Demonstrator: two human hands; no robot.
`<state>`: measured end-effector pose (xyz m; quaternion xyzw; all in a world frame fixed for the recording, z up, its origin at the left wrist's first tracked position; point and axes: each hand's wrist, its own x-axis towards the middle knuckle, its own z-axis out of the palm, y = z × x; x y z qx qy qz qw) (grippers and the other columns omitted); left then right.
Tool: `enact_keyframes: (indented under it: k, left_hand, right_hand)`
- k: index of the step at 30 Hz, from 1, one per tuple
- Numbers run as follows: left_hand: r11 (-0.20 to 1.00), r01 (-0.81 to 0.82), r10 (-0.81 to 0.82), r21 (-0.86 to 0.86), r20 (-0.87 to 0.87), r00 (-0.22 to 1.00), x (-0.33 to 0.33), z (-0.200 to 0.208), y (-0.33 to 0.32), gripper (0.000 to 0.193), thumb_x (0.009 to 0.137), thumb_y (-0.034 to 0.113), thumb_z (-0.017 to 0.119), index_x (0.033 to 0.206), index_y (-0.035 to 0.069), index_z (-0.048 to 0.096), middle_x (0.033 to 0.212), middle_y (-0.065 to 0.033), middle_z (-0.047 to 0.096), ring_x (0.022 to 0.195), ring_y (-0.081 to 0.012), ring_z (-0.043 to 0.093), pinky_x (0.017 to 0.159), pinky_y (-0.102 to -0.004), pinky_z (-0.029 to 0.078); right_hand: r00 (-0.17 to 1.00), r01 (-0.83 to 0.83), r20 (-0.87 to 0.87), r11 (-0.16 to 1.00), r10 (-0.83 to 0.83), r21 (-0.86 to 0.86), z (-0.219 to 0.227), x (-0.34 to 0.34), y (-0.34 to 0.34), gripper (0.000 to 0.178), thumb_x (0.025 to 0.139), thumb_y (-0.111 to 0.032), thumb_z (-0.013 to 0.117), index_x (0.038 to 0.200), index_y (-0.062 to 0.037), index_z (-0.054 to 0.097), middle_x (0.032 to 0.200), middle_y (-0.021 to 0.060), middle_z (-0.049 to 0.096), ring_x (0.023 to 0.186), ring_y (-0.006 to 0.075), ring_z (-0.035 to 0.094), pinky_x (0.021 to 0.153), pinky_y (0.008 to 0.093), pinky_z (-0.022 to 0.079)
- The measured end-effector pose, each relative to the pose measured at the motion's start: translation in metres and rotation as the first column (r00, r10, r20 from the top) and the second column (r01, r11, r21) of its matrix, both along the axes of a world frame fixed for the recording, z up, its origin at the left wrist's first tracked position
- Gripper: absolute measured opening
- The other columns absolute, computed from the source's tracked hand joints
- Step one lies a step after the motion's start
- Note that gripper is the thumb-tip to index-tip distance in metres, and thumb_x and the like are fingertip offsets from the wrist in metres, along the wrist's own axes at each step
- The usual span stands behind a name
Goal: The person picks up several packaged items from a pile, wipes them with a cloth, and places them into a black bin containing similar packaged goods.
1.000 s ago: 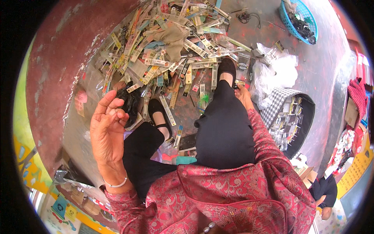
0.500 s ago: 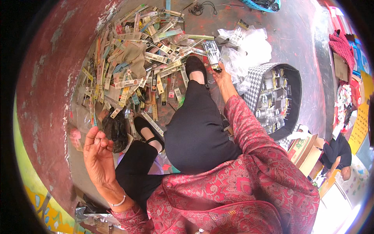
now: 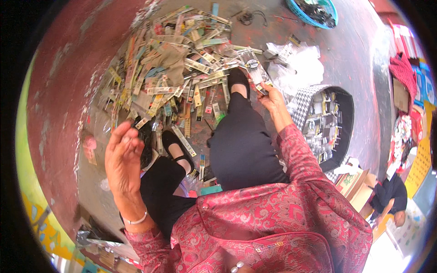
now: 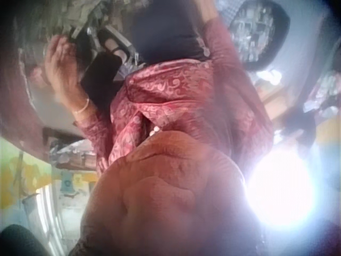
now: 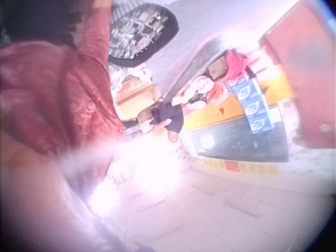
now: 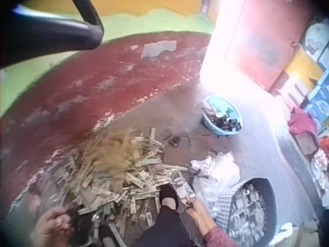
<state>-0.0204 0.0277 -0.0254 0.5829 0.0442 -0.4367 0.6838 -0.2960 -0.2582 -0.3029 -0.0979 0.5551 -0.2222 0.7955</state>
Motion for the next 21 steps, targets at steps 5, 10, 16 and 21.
enact_keyframes:
  k: [5,10,16,21]
  left_hand:
    - [0.995,-0.058,0.062,-0.080,0.040,0.997,0.008,-0.004,-0.016,0.046,0.085,0.015,0.056,0.126,0.001,0.042,0.112,-0.0099,0.055,0.096,-0.0130,0.055,0.086,-0.0292,0.044]
    - [0.962,-0.005,0.023,-0.272,0.065,0.998,0.011,0.007,-0.038,0.056,0.085,0.028,0.058,0.129,0.000,0.037,0.125,-0.0136,0.046,0.118,-0.0207,0.041,0.101,-0.0368,0.032]
    - [0.655,-0.039,-0.012,-0.755,-0.062,0.998,0.020,0.010,-0.052,0.059,0.084,0.032,0.058,0.126,-0.002,0.035,0.135,-0.0164,0.035,0.126,-0.0256,0.032,0.106,-0.0404,0.025]
    - [0.558,-0.179,0.122,-0.810,-0.133,0.984,0.033,0.029,-0.042,0.044,0.088,0.009,0.047,0.127,-0.008,0.033,0.134,-0.0216,0.034,0.125,-0.0309,0.033,0.108,-0.0426,0.023]
  right_hand:
    - [0.906,-0.259,0.283,0.941,0.315,-0.217,0.097,0.061,-0.018,0.015,0.079,-0.003,0.060,0.093,-0.0024,0.056,0.085,0.0060,0.062,0.071,0.0160,0.059,0.059,0.0303,0.047]
    - [0.795,-0.402,0.215,0.759,0.567,-0.511,0.248,0.150,0.004,0.022,0.081,-0.011,0.060,0.102,-0.0038,0.059,0.087,0.0034,0.061,0.075,0.0137,0.059,0.065,0.0296,0.050]
    - [0.582,-0.651,0.107,0.541,0.806,-0.533,0.327,0.200,0.073,0.009,0.077,-0.016,0.064,0.084,-0.0089,0.064,0.078,0.0003,0.063,0.068,0.0092,0.057,0.062,0.0278,0.045]
    - [0.443,-0.683,0.080,0.394,0.893,-0.615,0.334,0.213,0.104,0.013,0.080,-0.020,0.063,0.082,-0.0076,0.064,0.076,0.0002,0.061,0.068,0.0104,0.055,0.062,0.0281,0.043]
